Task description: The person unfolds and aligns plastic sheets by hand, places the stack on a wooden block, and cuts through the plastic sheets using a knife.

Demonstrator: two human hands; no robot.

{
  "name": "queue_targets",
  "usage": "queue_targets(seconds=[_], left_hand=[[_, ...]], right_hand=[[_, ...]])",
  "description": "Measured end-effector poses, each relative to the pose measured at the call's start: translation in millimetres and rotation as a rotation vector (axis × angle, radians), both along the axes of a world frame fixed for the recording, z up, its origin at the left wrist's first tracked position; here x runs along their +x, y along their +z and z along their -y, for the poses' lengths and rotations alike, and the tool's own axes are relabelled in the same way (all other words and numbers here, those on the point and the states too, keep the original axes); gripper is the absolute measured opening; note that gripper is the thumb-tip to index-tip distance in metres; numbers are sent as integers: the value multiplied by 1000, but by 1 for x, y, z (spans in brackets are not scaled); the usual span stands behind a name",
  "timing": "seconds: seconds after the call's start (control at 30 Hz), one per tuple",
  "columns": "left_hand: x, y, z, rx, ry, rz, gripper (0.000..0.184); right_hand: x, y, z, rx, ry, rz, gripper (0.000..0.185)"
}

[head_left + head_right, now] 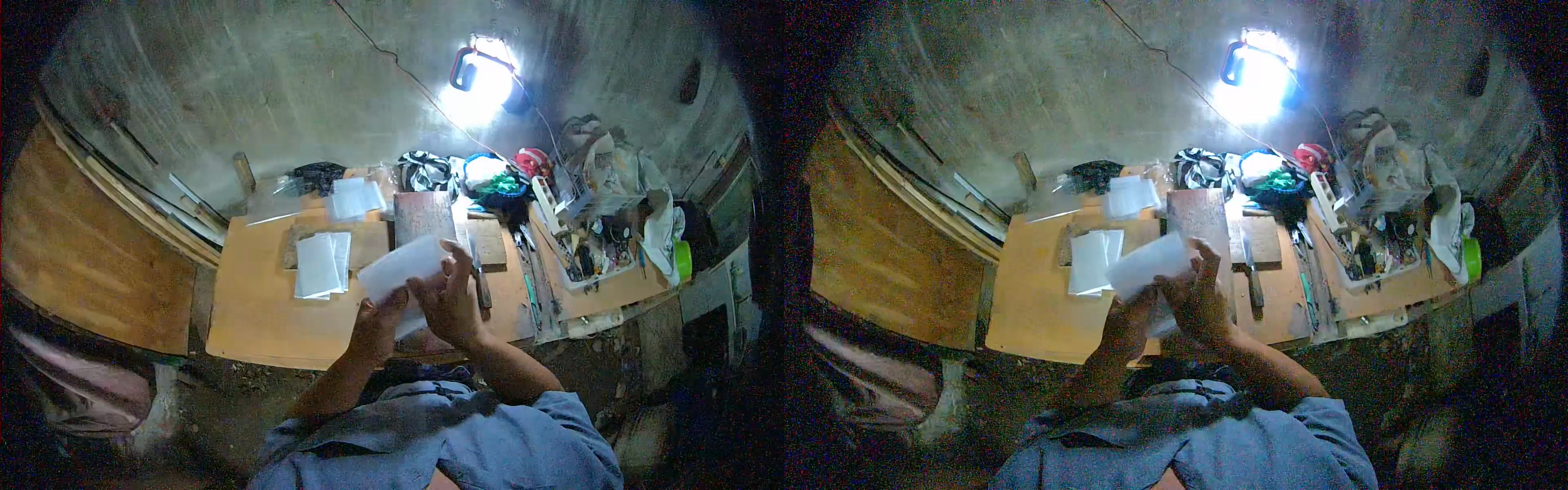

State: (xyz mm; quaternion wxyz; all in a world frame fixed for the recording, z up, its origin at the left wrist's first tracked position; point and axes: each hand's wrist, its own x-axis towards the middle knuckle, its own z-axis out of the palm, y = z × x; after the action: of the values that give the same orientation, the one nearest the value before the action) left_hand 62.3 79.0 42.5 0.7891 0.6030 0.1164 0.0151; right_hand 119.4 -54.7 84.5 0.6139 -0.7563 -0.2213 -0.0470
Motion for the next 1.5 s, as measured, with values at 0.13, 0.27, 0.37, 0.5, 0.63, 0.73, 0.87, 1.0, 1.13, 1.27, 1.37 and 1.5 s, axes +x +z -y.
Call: queue_targets(seconds=[0.13, 0.27, 0.37, 0.5, 0.63, 0.73, 0.87, 1.0, 1.13, 1.27, 1.37, 1.5], left_hand=[[0, 27, -6, 237, 39, 163, 38], [2, 28, -18, 12, 186, 117, 39], [10, 46, -25, -276, 299, 179, 39], [9, 47, -47, -474, 446, 249, 38], [10, 47, -65, -498, 469, 308, 31], [9, 46, -68, -535, 585, 249, 28], [10, 24, -79, -636, 493, 274, 21], [13, 15, -80, -664, 567, 280, 29], [2, -9, -93, -442, 645, 194, 27], [-13, -50, -118, -175, 609, 272, 21], [-21, -15, -97, -47, 433, 258, 8], [-30, -40, -114, 104, 229, 322, 5]], right_hand=[[-1, -5, 9, 91, 99, -99, 74], [8, -34, 28, -25, 314, -319, 73], [9, -38, 38, -309, 320, -271, 64], [10, -60, 61, -249, 315, -343, 51], [14, -81, 84, 59, 307, -507, 44], [14, -80, 90, 128, 204, -578, 41], [10, -105, 89, 324, 135, -576, 33], [4, -109, 85, 589, 166, -735, 16], [11, -94, 102, 426, 143, -713, 17], [22, -95, 135, 322, 122, -647, 17], [26, -83, 151, 237, 70, -528, 25], [29, -79, 167, 285, 97, -486, 17]])
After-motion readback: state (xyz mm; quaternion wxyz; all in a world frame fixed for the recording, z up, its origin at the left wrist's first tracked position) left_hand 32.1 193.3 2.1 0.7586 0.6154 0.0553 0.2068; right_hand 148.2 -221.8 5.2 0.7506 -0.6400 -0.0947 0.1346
